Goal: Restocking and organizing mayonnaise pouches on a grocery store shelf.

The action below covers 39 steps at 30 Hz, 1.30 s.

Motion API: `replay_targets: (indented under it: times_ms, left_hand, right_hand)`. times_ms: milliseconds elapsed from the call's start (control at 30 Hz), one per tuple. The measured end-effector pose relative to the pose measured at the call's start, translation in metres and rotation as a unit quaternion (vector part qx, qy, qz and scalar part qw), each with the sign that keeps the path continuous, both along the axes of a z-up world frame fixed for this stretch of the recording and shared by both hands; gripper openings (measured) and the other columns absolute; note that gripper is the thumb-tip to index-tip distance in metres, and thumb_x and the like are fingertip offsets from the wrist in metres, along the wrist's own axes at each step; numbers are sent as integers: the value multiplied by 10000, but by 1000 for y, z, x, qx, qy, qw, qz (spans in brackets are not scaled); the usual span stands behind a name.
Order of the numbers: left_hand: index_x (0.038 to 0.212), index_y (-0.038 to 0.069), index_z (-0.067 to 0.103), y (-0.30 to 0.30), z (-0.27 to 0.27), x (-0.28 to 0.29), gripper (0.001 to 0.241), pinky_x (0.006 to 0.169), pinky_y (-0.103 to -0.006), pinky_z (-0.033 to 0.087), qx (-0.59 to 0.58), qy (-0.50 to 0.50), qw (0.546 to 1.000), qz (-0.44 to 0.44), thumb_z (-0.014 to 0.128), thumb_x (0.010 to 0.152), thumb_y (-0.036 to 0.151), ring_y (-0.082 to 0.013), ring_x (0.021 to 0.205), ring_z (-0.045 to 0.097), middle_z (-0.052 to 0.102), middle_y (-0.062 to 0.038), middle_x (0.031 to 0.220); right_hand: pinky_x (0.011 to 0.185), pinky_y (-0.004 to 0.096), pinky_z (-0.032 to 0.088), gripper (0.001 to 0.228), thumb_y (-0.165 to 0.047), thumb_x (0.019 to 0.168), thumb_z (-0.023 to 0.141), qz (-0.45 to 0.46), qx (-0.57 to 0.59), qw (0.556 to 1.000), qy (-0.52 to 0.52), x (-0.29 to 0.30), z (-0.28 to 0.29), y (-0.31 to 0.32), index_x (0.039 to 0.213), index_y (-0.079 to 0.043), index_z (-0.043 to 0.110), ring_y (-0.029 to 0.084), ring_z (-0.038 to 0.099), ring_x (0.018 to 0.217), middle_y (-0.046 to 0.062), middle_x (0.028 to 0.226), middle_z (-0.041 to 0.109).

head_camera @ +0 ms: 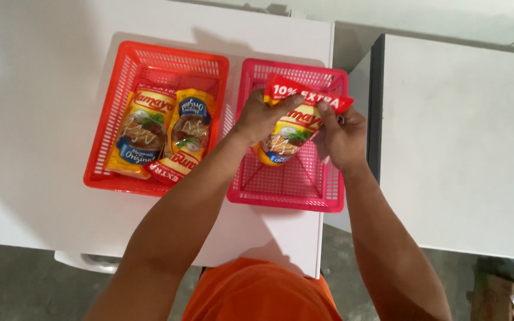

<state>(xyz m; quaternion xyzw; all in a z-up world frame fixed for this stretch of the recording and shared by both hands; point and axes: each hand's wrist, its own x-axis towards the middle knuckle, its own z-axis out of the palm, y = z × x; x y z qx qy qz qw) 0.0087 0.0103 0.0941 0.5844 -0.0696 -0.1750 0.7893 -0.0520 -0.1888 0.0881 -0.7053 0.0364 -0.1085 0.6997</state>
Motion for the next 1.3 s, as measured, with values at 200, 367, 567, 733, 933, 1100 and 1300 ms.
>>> replay_targets:
  times_ms: [200,367,567,733,933,1100,1300]
  left_hand:
    - [1032,65,798,28,32,21,338,782,-333,659,96,-58,992,-52,848,836,335,-177,887,803,823,-83,967]
    - [1040,60,787,26,-4,30,303,802,-333,671,6,-41,999,-27,834,864,302,-172,911,801,819,-78,978]
    - [1045,49,784,28,-13,28,240,796,-326,648,-28,-138,990,16,810,931,258,-140,885,763,806,-78,970]
    - [1088,47,787,34,4,28,227,827,-279,631,48,-199,979,-2,761,982,247,-91,913,752,812,-45,985]
    - [1097,66,787,37,18,29,194,773,-242,632,98,-283,953,51,773,978,219,-82,870,754,809,-44,954]
    - [846,-11,735,36,16,29,322,651,-277,578,307,-267,902,141,923,888,247,-155,695,716,781,-85,771]
    - [1380,78,489,27,-12,4,859,971,-343,556,201,-189,961,-7,975,696,259,-228,1145,685,696,-149,1271]
  right_hand:
    - [468,283,455,194,-178,1061,657,23,14,999,33,-13,58,28,1107,-5,729,94,558,588,25,919,671]
    - [722,265,518,208,-140,1094,657,45,-63,993,-86,11,32,7,1199,29,719,80,612,846,44,1070,697]
    - [557,274,506,184,-167,1087,679,58,-85,994,-40,16,71,-1,1082,12,724,85,622,691,51,907,695]
    - [461,259,447,249,-206,1076,712,53,-107,993,0,25,67,-21,938,1,719,73,566,562,47,704,662]
    - [512,270,464,231,-168,1092,700,90,-130,985,-73,22,63,-32,960,21,713,74,566,637,46,801,665]
    - [426,276,422,250,-179,1049,728,32,-77,996,17,21,61,-29,896,15,695,88,550,525,57,718,633]
    - [802,247,529,303,-138,950,799,136,-66,988,43,26,26,-25,1197,-15,673,67,624,937,19,1051,703]
